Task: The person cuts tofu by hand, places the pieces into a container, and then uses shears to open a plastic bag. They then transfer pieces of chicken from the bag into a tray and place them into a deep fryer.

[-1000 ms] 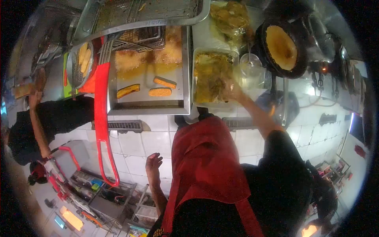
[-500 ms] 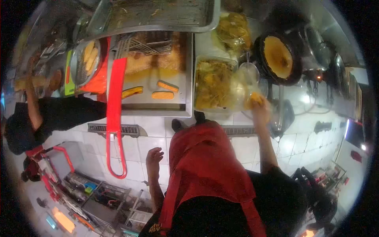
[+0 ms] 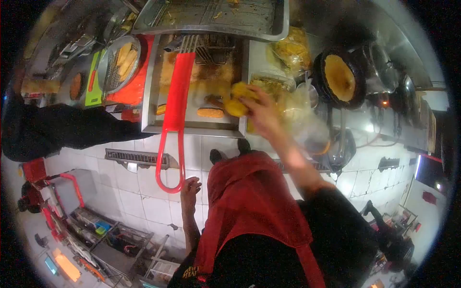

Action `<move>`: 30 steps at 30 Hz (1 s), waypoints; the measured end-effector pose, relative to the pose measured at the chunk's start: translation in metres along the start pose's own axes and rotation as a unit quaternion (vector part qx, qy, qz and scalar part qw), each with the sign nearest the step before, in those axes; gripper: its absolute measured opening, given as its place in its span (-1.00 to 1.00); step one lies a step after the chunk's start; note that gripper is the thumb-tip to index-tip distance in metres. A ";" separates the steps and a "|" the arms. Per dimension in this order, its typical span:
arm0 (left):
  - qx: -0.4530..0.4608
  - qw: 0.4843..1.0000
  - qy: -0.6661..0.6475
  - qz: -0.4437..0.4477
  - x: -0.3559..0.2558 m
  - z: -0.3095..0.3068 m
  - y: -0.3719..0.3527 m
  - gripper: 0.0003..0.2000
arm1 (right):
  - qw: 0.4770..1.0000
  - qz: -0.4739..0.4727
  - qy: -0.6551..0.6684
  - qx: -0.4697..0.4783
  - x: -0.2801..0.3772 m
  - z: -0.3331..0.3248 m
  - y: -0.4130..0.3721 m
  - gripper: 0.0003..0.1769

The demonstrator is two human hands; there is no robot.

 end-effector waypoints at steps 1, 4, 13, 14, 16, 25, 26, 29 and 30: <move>-0.015 1.000 -0.008 -0.007 0.002 -0.006 -0.001 -0.73 | 0.999 0.022 0.020 0.023 -0.028 0.020 0.030 -0.49; -0.035 0.998 -0.044 0.011 0.005 -0.024 -0.016 -0.72 | 0.983 0.091 0.160 0.001 -0.072 0.065 0.086 -0.50; -0.059 0.996 -0.066 -0.016 0.050 -0.057 -0.041 -0.71 | 0.991 -0.044 0.122 -0.015 -0.097 0.071 0.140 -0.73; -0.037 0.997 -0.073 0.002 0.054 -0.056 -0.038 -0.66 | 0.992 -0.046 0.118 -0.021 -0.090 0.053 0.128 -0.73; -0.045 0.997 -0.056 -0.012 0.046 -0.048 -0.041 -0.66 | 0.994 -0.071 -0.019 0.082 -0.027 0.032 0.049 -0.73; -0.039 0.998 -0.024 -0.046 0.047 -0.029 -0.015 -0.71 | 0.913 -0.019 -0.392 -0.114 -0.052 -0.252 -0.028 -0.84; -0.017 0.999 -0.027 -0.040 0.045 -0.025 -0.010 -0.71 | 0.914 -0.015 -0.388 -0.121 -0.065 -0.258 -0.029 -0.84; 0.020 1.000 0.014 -0.019 0.026 -0.009 0.002 -0.72 | 0.832 -0.063 -0.531 -0.147 -0.078 -0.256 -0.016 -0.81; 0.002 0.999 0.036 -0.039 0.022 -0.008 0.005 -0.73 | 0.763 -0.126 -0.588 -0.236 -0.069 -0.265 -0.016 -0.79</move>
Point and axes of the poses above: each hand's wrist, its own y-axis towards the middle knuckle, its own z-axis out of the palm, x = y × z, the point moved 8 cm from there along y, towards the middle knuckle, and after that the axes turned 6 degrees about -y, right-handed, at the moved point
